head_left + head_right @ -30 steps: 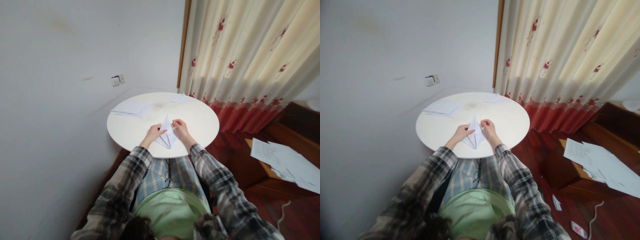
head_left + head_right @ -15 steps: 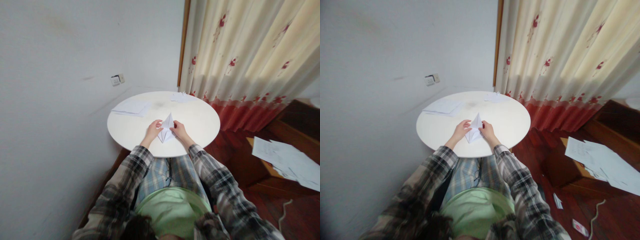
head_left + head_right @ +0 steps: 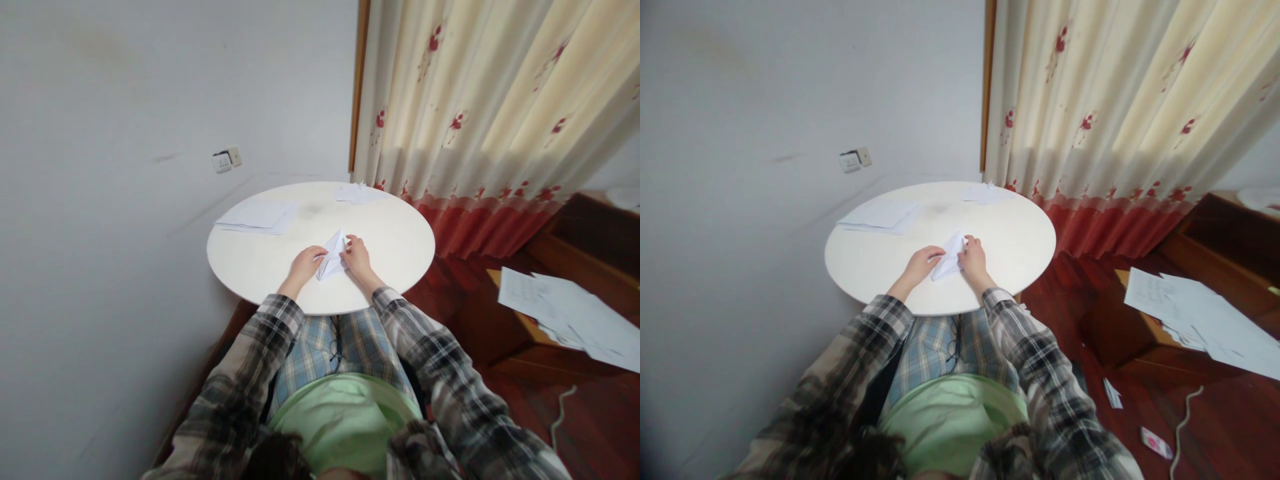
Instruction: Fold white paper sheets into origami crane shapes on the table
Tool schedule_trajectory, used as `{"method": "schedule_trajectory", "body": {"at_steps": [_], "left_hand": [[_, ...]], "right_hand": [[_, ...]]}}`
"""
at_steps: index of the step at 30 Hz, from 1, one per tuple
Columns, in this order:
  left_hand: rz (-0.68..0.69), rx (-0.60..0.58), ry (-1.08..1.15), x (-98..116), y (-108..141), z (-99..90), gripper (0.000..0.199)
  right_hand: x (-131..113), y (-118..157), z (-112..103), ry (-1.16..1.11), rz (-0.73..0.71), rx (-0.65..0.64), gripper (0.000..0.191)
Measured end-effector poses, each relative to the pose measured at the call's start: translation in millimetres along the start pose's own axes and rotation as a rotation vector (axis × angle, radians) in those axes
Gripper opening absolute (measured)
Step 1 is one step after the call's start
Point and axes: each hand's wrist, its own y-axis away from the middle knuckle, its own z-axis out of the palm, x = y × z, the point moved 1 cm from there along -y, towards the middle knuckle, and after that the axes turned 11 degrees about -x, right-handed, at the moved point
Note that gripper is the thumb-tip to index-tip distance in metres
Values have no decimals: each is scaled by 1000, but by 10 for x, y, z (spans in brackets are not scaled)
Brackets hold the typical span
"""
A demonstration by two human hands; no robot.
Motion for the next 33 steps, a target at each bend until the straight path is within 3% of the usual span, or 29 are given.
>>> {"method": "schedule_trajectory", "body": {"at_steps": [3, 7, 11, 25, 33], "left_hand": [[-9, -19, -62, -11, -6, 23, 24], [-19, -33, -145, -33, -9, 49, 28], [-3, -46, -192, -35, -12, 51, 29], [0, -76, -135, 49, 25, 44, 37], [14, -88, -131, 29, 13, 55, 35]], "right_hand": [[-74, 54, -40, 155, -23, 48, 36], [-141, 81, -31, 299, -121, -57, 20], [-154, 80, -7, 351, -205, -139, 22], [-205, 81, -36, 418, -194, -155, 18], [-193, 74, 0, 373, -267, -248, 25]]}}
